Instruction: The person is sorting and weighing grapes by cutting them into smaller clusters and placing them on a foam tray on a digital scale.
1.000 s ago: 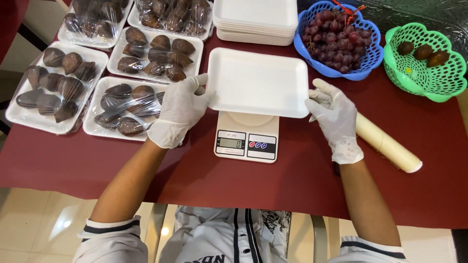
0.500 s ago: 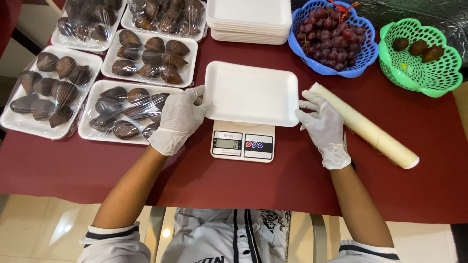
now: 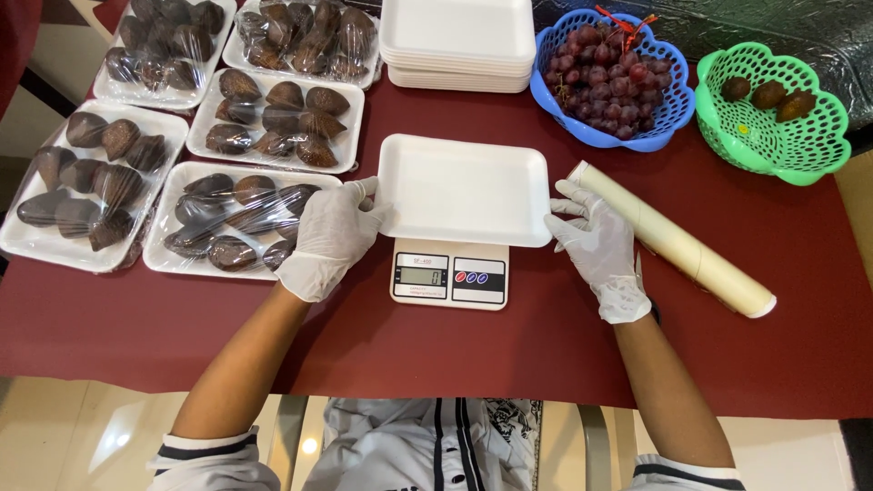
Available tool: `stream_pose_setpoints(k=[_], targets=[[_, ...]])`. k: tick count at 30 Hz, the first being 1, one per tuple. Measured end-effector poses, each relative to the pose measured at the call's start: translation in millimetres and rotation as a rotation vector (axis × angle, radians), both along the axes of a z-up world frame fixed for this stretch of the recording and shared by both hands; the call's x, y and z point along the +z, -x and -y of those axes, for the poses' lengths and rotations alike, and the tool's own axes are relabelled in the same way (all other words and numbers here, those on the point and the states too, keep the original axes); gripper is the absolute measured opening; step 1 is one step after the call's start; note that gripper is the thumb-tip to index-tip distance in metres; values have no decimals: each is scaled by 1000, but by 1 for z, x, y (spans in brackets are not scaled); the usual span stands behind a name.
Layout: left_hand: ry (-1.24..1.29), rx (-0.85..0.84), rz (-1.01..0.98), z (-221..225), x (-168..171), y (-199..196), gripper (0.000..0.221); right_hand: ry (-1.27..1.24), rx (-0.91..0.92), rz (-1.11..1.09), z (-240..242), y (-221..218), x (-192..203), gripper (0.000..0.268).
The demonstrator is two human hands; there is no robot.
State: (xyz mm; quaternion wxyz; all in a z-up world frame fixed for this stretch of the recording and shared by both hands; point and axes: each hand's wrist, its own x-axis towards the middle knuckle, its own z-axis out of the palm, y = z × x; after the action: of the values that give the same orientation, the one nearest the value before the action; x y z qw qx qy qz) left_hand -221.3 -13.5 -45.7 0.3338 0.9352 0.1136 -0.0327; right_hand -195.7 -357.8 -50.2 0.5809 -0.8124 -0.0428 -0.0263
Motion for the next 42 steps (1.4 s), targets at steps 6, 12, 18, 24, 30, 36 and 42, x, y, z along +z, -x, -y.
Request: stream_pose_setpoints(k=[6,12,18,24,30,36,42], targets=[[-5,22,10,0,4,0,52,33,-20,-23,-4,2,3,53],[-45,10,55,-4,-9,-5,50,41,-30,-59,-6,3,9,53],[-62,-5,72,-4,-5,-4,48,54,-40,-72,-3,-1,1,51],[-62,15,56,-3,-8,-6,48,67,-67,-85,-11,6,17,49],[-116,-19,112,-7,-4,-4,51,133,-121,-24,-6,11,36,37],[-355,-56,431,-22,-23,-21,47,263,-159,47,28,4,25,39],[-410,-100,591,-14,-7,-37,44,239,-148,67,36,6,24,37]])
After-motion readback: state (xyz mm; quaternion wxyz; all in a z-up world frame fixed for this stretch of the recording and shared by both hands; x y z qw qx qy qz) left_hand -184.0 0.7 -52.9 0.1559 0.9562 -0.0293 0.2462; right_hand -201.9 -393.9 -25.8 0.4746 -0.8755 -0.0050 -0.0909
